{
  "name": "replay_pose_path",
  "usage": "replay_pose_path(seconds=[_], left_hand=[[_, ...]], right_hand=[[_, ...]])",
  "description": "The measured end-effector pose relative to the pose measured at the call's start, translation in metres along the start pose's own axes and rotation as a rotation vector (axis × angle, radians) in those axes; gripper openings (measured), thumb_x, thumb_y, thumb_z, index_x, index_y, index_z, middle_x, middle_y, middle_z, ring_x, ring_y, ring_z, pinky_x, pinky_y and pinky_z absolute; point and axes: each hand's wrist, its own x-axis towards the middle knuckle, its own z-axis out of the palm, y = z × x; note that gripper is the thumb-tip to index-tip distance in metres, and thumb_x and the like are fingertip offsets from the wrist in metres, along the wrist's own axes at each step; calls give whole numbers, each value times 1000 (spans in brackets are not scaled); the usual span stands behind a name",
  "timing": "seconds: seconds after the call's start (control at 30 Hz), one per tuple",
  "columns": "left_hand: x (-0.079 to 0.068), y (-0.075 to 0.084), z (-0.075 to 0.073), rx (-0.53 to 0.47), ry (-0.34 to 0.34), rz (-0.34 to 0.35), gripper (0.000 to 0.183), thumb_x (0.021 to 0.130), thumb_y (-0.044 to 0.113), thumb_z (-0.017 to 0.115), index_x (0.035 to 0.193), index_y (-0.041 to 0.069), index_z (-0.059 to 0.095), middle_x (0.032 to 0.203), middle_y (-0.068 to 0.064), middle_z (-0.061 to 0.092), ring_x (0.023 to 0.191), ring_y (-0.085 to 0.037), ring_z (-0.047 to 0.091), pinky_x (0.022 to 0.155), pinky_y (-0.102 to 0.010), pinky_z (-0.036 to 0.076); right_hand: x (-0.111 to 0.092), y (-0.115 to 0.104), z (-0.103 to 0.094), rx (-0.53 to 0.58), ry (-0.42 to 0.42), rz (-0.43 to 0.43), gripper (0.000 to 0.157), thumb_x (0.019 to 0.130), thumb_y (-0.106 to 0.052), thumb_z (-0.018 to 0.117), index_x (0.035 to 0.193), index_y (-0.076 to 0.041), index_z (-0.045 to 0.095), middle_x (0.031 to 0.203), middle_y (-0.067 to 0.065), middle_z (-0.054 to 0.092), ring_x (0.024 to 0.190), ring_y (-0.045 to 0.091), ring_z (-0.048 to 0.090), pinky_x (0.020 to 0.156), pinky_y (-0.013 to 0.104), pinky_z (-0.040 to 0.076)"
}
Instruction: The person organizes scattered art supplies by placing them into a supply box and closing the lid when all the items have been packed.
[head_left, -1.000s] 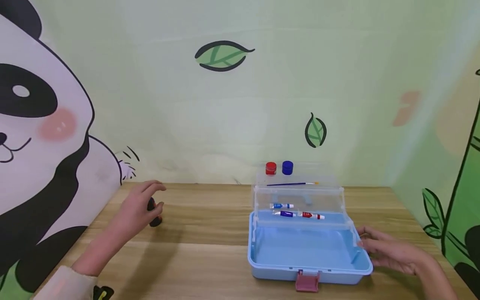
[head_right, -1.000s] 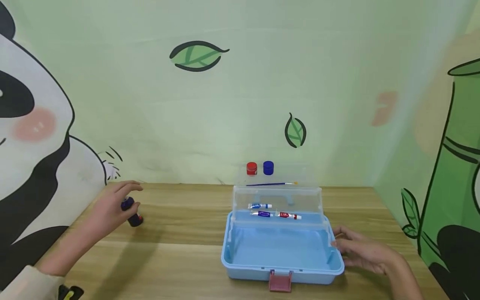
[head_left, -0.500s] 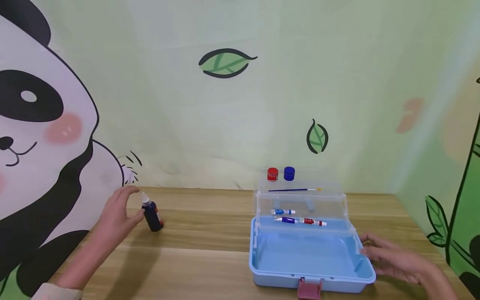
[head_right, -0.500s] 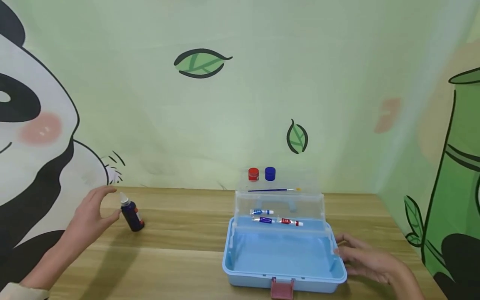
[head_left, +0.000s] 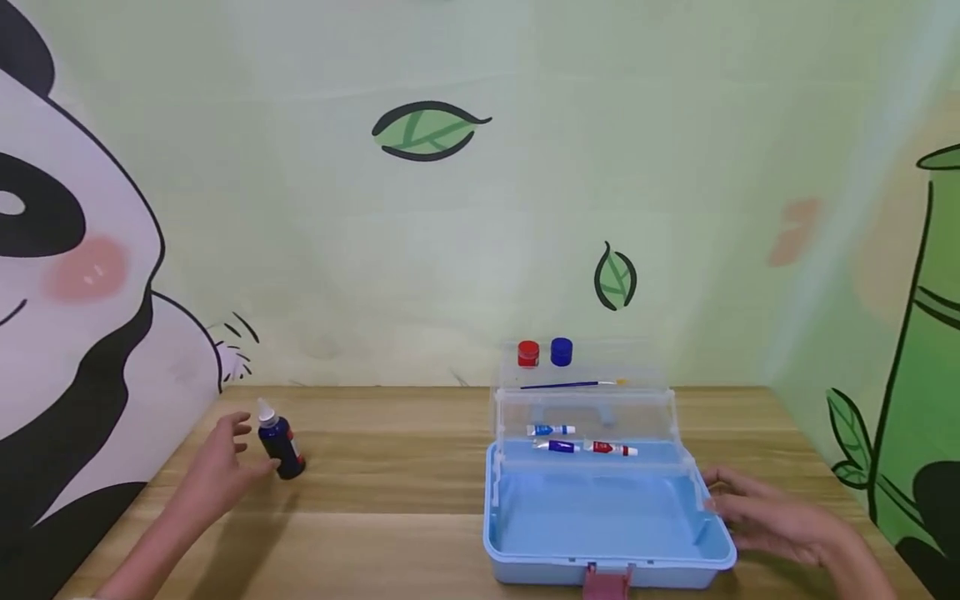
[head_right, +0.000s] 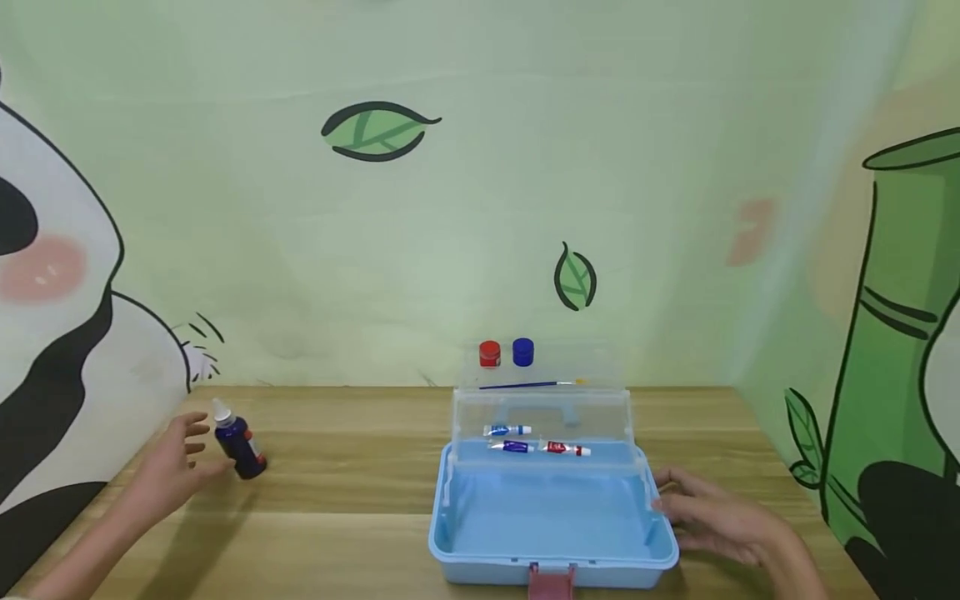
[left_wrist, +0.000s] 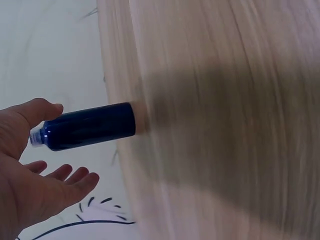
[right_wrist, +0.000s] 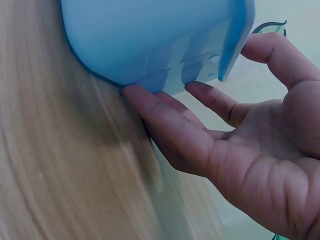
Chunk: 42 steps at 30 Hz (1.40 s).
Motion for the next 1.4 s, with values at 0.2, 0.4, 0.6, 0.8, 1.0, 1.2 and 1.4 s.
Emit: replay_pose_path(seconds=[0.2, 0.4, 0.6, 0.8, 1.0, 1.2, 1.4], left_hand=[[8, -8, 10, -87, -66, -55, 87, 89, 15, 78, 145, -18, 20, 137, -49, 39, 121, -63, 49, 93, -60, 52], [13, -11, 16, -204, -129, -147, 87, 94, 17, 73, 149, -16, 15, 145, -46, 33, 130, -60, 44, 98, -57, 50], [9, -17, 18, -221, -126, -149, 81, 97, 22, 70, 148, -15, 21, 145, -43, 36, 131, -57, 46, 100, -55, 49], [10, -20, 25, -281, -85, -162, 64, 103, 21, 61, 143, -15, 26, 144, -42, 39, 131, -55, 46, 90, -27, 54], [10, -20, 31, -315, -47, -141, 59, 105, 17, 58, 141, -16, 25, 142, -41, 40, 131, -55, 46, 79, -8, 43], [16, -18, 35, -316, -27, -141, 58, 106, 14, 53, 145, -14, 20, 144, -41, 37, 132, -56, 44, 81, -9, 42], [14, -17, 34, -337, -48, -219, 61, 108, 14, 47, 151, -12, 11, 151, -40, 28, 139, -55, 35, 109, -47, 40]], right_hand=[[-2, 1, 0, 1, 23, -6, 28, 108, -13, 41, 135, -5, 37, 132, 17, 49, 120, 29, 56, 98, 50, 52], [-1, 1, 1, -14, 62, -3, 34, 108, -14, 44, 137, 0, 33, 136, 21, 44, 123, 31, 53, 99, 51, 51], [0, 3, 2, -6, 56, 3, 30, 108, -14, 43, 135, -3, 34, 133, 19, 45, 121, 30, 55, 97, 50, 52], [-1, 3, 2, 2, 42, -1, 27, 108, -13, 43, 133, -5, 35, 132, 18, 46, 119, 30, 56, 97, 50, 52], [0, 2, 3, -1, 65, 19, 32, 108, -14, 45, 136, -3, 34, 134, 19, 45, 121, 29, 55, 98, 51, 52], [-2, -1, 1, -25, 78, 7, 35, 107, -15, 45, 137, -1, 32, 135, 20, 44, 122, 30, 54, 99, 50, 51], [-1, 1, 3, -27, 83, 12, 38, 107, -15, 47, 138, 0, 31, 135, 21, 45, 122, 29, 55, 99, 51, 52]])
